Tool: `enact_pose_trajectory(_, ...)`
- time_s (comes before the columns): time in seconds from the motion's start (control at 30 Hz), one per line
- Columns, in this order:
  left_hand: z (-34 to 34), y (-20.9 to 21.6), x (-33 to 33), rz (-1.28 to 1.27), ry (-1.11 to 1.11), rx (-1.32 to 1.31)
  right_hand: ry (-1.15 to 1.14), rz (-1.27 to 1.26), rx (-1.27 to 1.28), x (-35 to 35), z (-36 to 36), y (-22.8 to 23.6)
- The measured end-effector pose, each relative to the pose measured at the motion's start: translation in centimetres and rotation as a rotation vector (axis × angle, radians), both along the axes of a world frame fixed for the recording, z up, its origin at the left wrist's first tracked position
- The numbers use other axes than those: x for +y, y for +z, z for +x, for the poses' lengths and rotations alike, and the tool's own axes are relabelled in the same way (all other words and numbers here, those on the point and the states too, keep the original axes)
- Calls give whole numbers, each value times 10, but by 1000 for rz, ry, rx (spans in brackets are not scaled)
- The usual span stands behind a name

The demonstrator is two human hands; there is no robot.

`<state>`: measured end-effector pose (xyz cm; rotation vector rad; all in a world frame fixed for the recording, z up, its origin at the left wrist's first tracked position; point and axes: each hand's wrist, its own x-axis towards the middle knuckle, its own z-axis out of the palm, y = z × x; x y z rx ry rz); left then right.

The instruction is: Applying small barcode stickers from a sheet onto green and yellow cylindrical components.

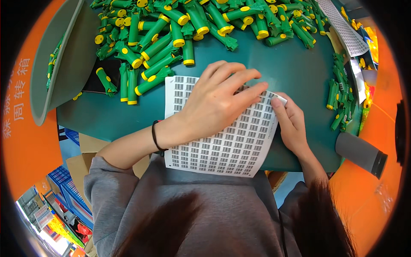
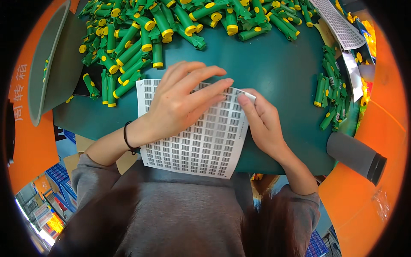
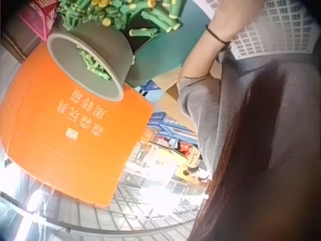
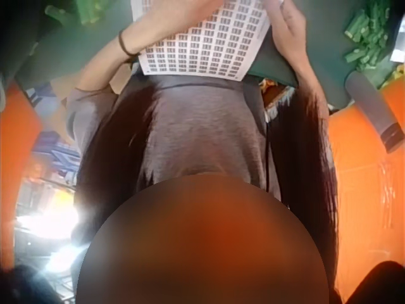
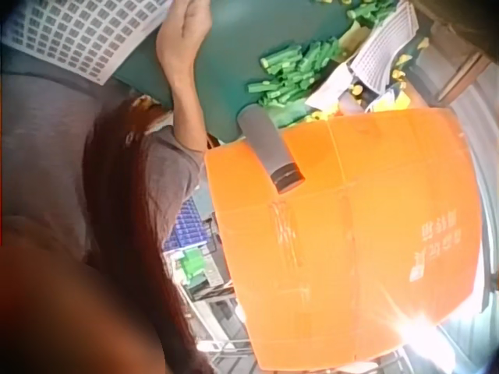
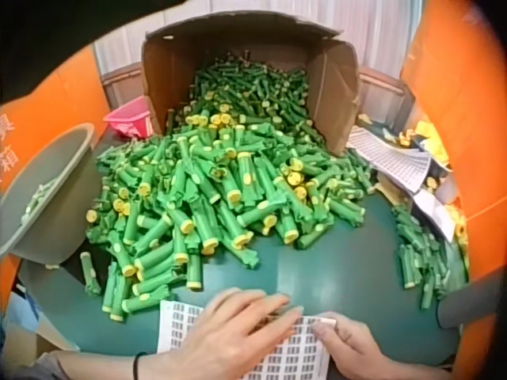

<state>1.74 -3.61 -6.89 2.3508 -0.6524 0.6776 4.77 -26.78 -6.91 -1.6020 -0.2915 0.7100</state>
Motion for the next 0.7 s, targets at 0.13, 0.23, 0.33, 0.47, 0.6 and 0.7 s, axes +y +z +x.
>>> enact_pose_trajectory(0.13, 4, -10, -2, 65, -8, -100, -2, 21, -1, 8, 1, 8)
enact_pose_trajectory(0.23, 5, -7, -8, 1, 11, -91, 17, -24, -30, 4, 2, 7)
enact_pose_trajectory(0.33, 7, -4, -12, -3, 31, -170, 38, -23, 1, -1, 6, -2)
enact_pose_trajectory(0.47, 6, -3, -12, -5, 49, -189, -8, 20, 46, 3, 4, 0)
enact_pose_trajectory(0.6, 6, -1, -12, -117, 74, -99, 18, -13, 12, 6, 2, 6)
enact_pose_trajectory(0.7, 6, 1, -11, -102, 73, -118, 0, 4, 2, 5, 3, 2)
